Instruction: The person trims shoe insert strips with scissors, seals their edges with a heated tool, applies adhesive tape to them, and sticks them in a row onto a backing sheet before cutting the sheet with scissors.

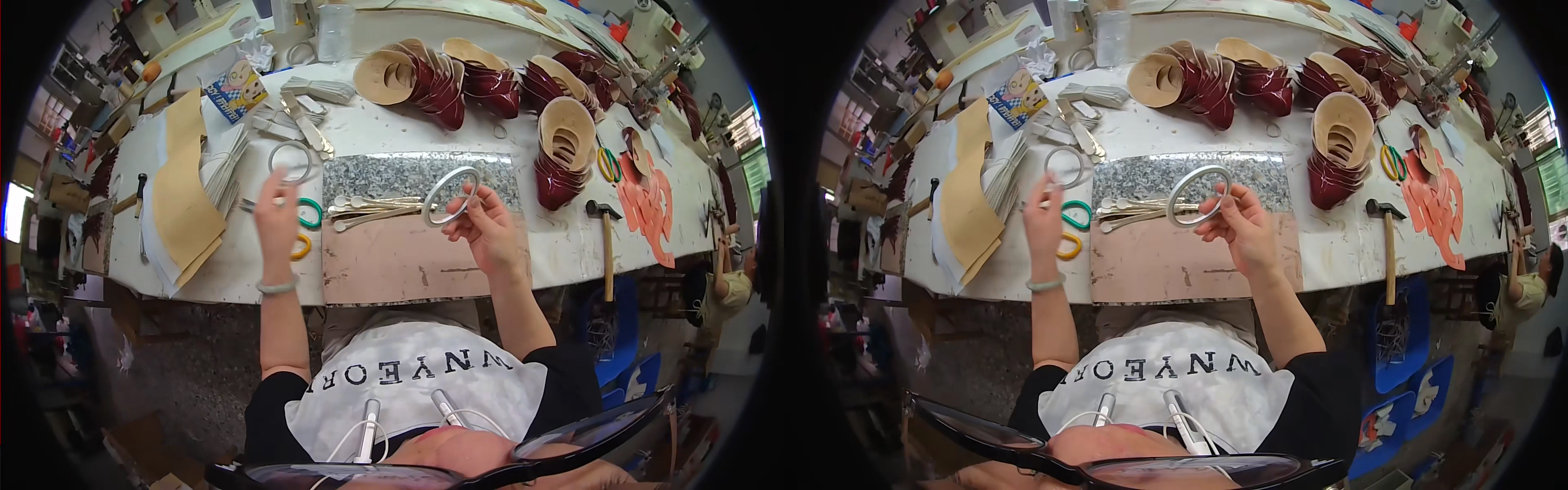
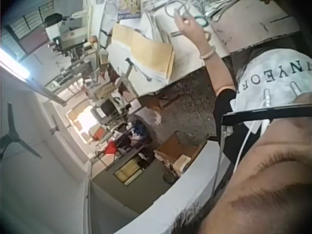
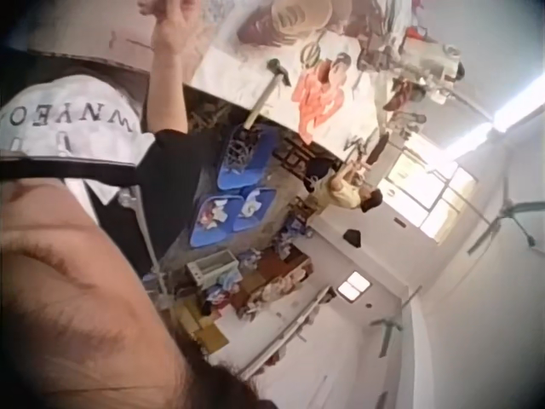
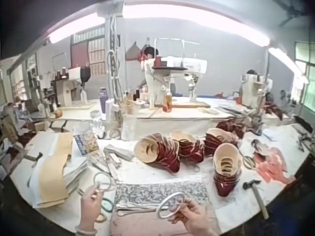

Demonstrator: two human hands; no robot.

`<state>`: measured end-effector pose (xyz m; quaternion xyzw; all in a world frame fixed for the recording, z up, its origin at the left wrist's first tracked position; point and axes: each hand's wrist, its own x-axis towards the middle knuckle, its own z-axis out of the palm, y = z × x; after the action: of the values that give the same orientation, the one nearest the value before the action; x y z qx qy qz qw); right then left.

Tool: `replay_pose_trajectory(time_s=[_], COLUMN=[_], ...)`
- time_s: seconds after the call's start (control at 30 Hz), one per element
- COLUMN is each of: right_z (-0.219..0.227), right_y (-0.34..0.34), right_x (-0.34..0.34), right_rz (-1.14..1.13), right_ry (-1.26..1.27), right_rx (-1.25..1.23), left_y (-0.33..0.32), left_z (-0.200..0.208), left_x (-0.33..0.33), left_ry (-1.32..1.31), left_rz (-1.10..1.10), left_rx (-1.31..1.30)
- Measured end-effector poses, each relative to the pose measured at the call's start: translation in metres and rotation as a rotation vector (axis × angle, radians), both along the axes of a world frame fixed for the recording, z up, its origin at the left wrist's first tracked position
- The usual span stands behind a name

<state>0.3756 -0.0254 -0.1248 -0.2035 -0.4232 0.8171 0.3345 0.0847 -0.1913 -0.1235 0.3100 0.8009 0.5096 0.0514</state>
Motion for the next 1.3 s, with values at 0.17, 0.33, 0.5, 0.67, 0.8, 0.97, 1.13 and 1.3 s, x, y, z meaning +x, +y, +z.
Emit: replay_pose_trajectory(time_s=[0.17, 0.33, 0.5, 0.67, 0.8, 0.97, 1.13, 1.3], right_z=[-0.004, 0.007, 0.034, 0.051, 0.048, 0.03, 0.037, 0.043], right_y=[-0.009, -0.011, -0.004, -0.007, -0.012, 0.001, 0.004, -0.002], right_x=[0.005, 0.018, 0.025, 0.024, 0.026, 0.035, 0.028, 0.025], right_rz=[0.022, -0.089, -0.248, -0.212, -0.261, -0.09, -0.113, -0.157], right_ry=[-0.015, -0.132, -0.256, -0.317, -0.332, -0.329, -0.278, -0.289], right_rx=[0.13, 0.406, 1.042, 1.265, 1.19, 1.033, 1.233, 1.384], left_y=[0.016, 0.025, 0.03, 0.035, 0.028, 0.027, 0.026, 0.024], left_z=[0.047, 0.047, 0.056, 0.056, 0.048, 0.02, 0.045, 0.039], left_x=[0.099, 0.108, 0.111, 0.128, 0.124, 0.115, 0.123, 0.132], left_ry=[-0.496, -0.679, -0.629, -0.64, -0.668, -0.907, -0.876, -0.766], left_rz=[-0.738, -0.918, -0.929, -0.898, -0.906, -0.873, -0.827, -0.798], left_rx=[0.223, 0.199, 0.091, 0.111, 0.006, 0.135, -0.004, 0.031])
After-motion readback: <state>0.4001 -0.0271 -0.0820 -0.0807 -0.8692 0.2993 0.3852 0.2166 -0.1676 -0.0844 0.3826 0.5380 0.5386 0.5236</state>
